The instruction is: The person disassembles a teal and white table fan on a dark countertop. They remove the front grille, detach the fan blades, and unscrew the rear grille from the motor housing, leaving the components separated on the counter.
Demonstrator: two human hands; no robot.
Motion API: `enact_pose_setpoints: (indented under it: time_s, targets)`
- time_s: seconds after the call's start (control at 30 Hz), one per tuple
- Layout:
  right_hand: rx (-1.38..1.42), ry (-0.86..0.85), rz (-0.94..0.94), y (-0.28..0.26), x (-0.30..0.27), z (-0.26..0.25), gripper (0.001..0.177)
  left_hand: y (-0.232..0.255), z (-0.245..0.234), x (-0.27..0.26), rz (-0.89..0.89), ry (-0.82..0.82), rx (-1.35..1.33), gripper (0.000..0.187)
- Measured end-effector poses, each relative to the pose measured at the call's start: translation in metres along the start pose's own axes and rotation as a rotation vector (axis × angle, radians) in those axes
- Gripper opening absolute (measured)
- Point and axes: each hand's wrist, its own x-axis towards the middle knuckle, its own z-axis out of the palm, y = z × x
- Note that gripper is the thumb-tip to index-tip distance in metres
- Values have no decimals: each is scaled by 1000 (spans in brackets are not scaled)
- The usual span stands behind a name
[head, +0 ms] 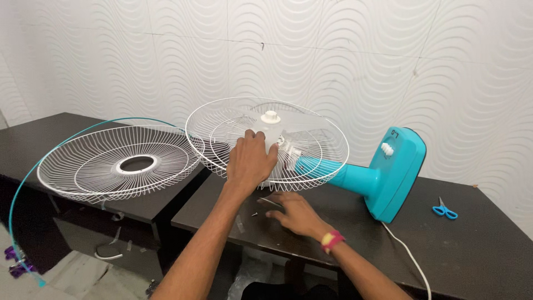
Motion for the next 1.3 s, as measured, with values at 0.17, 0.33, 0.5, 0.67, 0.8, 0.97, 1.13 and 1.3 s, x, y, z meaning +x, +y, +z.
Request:
enact_pose_setpoints:
  time_s: [0.17, 0.33, 0.5, 0.67, 0.8, 0.97, 1.13, 1.3]
  targets:
    - [-9, -111, 115, -15, 20, 15, 21, -4, 1, -1, -3, -15, 1, 51]
    - [-108, -112, 154, -15, 8, 15, 12, 0, 3, -4, -14, -12, 31, 51]
    - [110, 79, 63, -13, -40, 1, 12, 8, 6, -12, -30, 50, 46, 51]
    - [178, 353, 229, 2, -95, -22, 19, 12, 18, -22, -42, 82, 38, 50]
    - [280, 551, 638, 31, -134, -62, 25, 7, 40, -26, 15, 209, 1, 51]
    - [-80, 853, 598, 88, -192, -144, 20, -14, 89, -56, 80, 341, -69, 51]
    - [-198, 827, 868, 159, -247, -192, 26, -26, 126, -70, 79, 427, -147, 56]
    - [-288, 657, 930, 228, -292, -190, 28, -29, 139, -69, 89, 377, -135, 62]
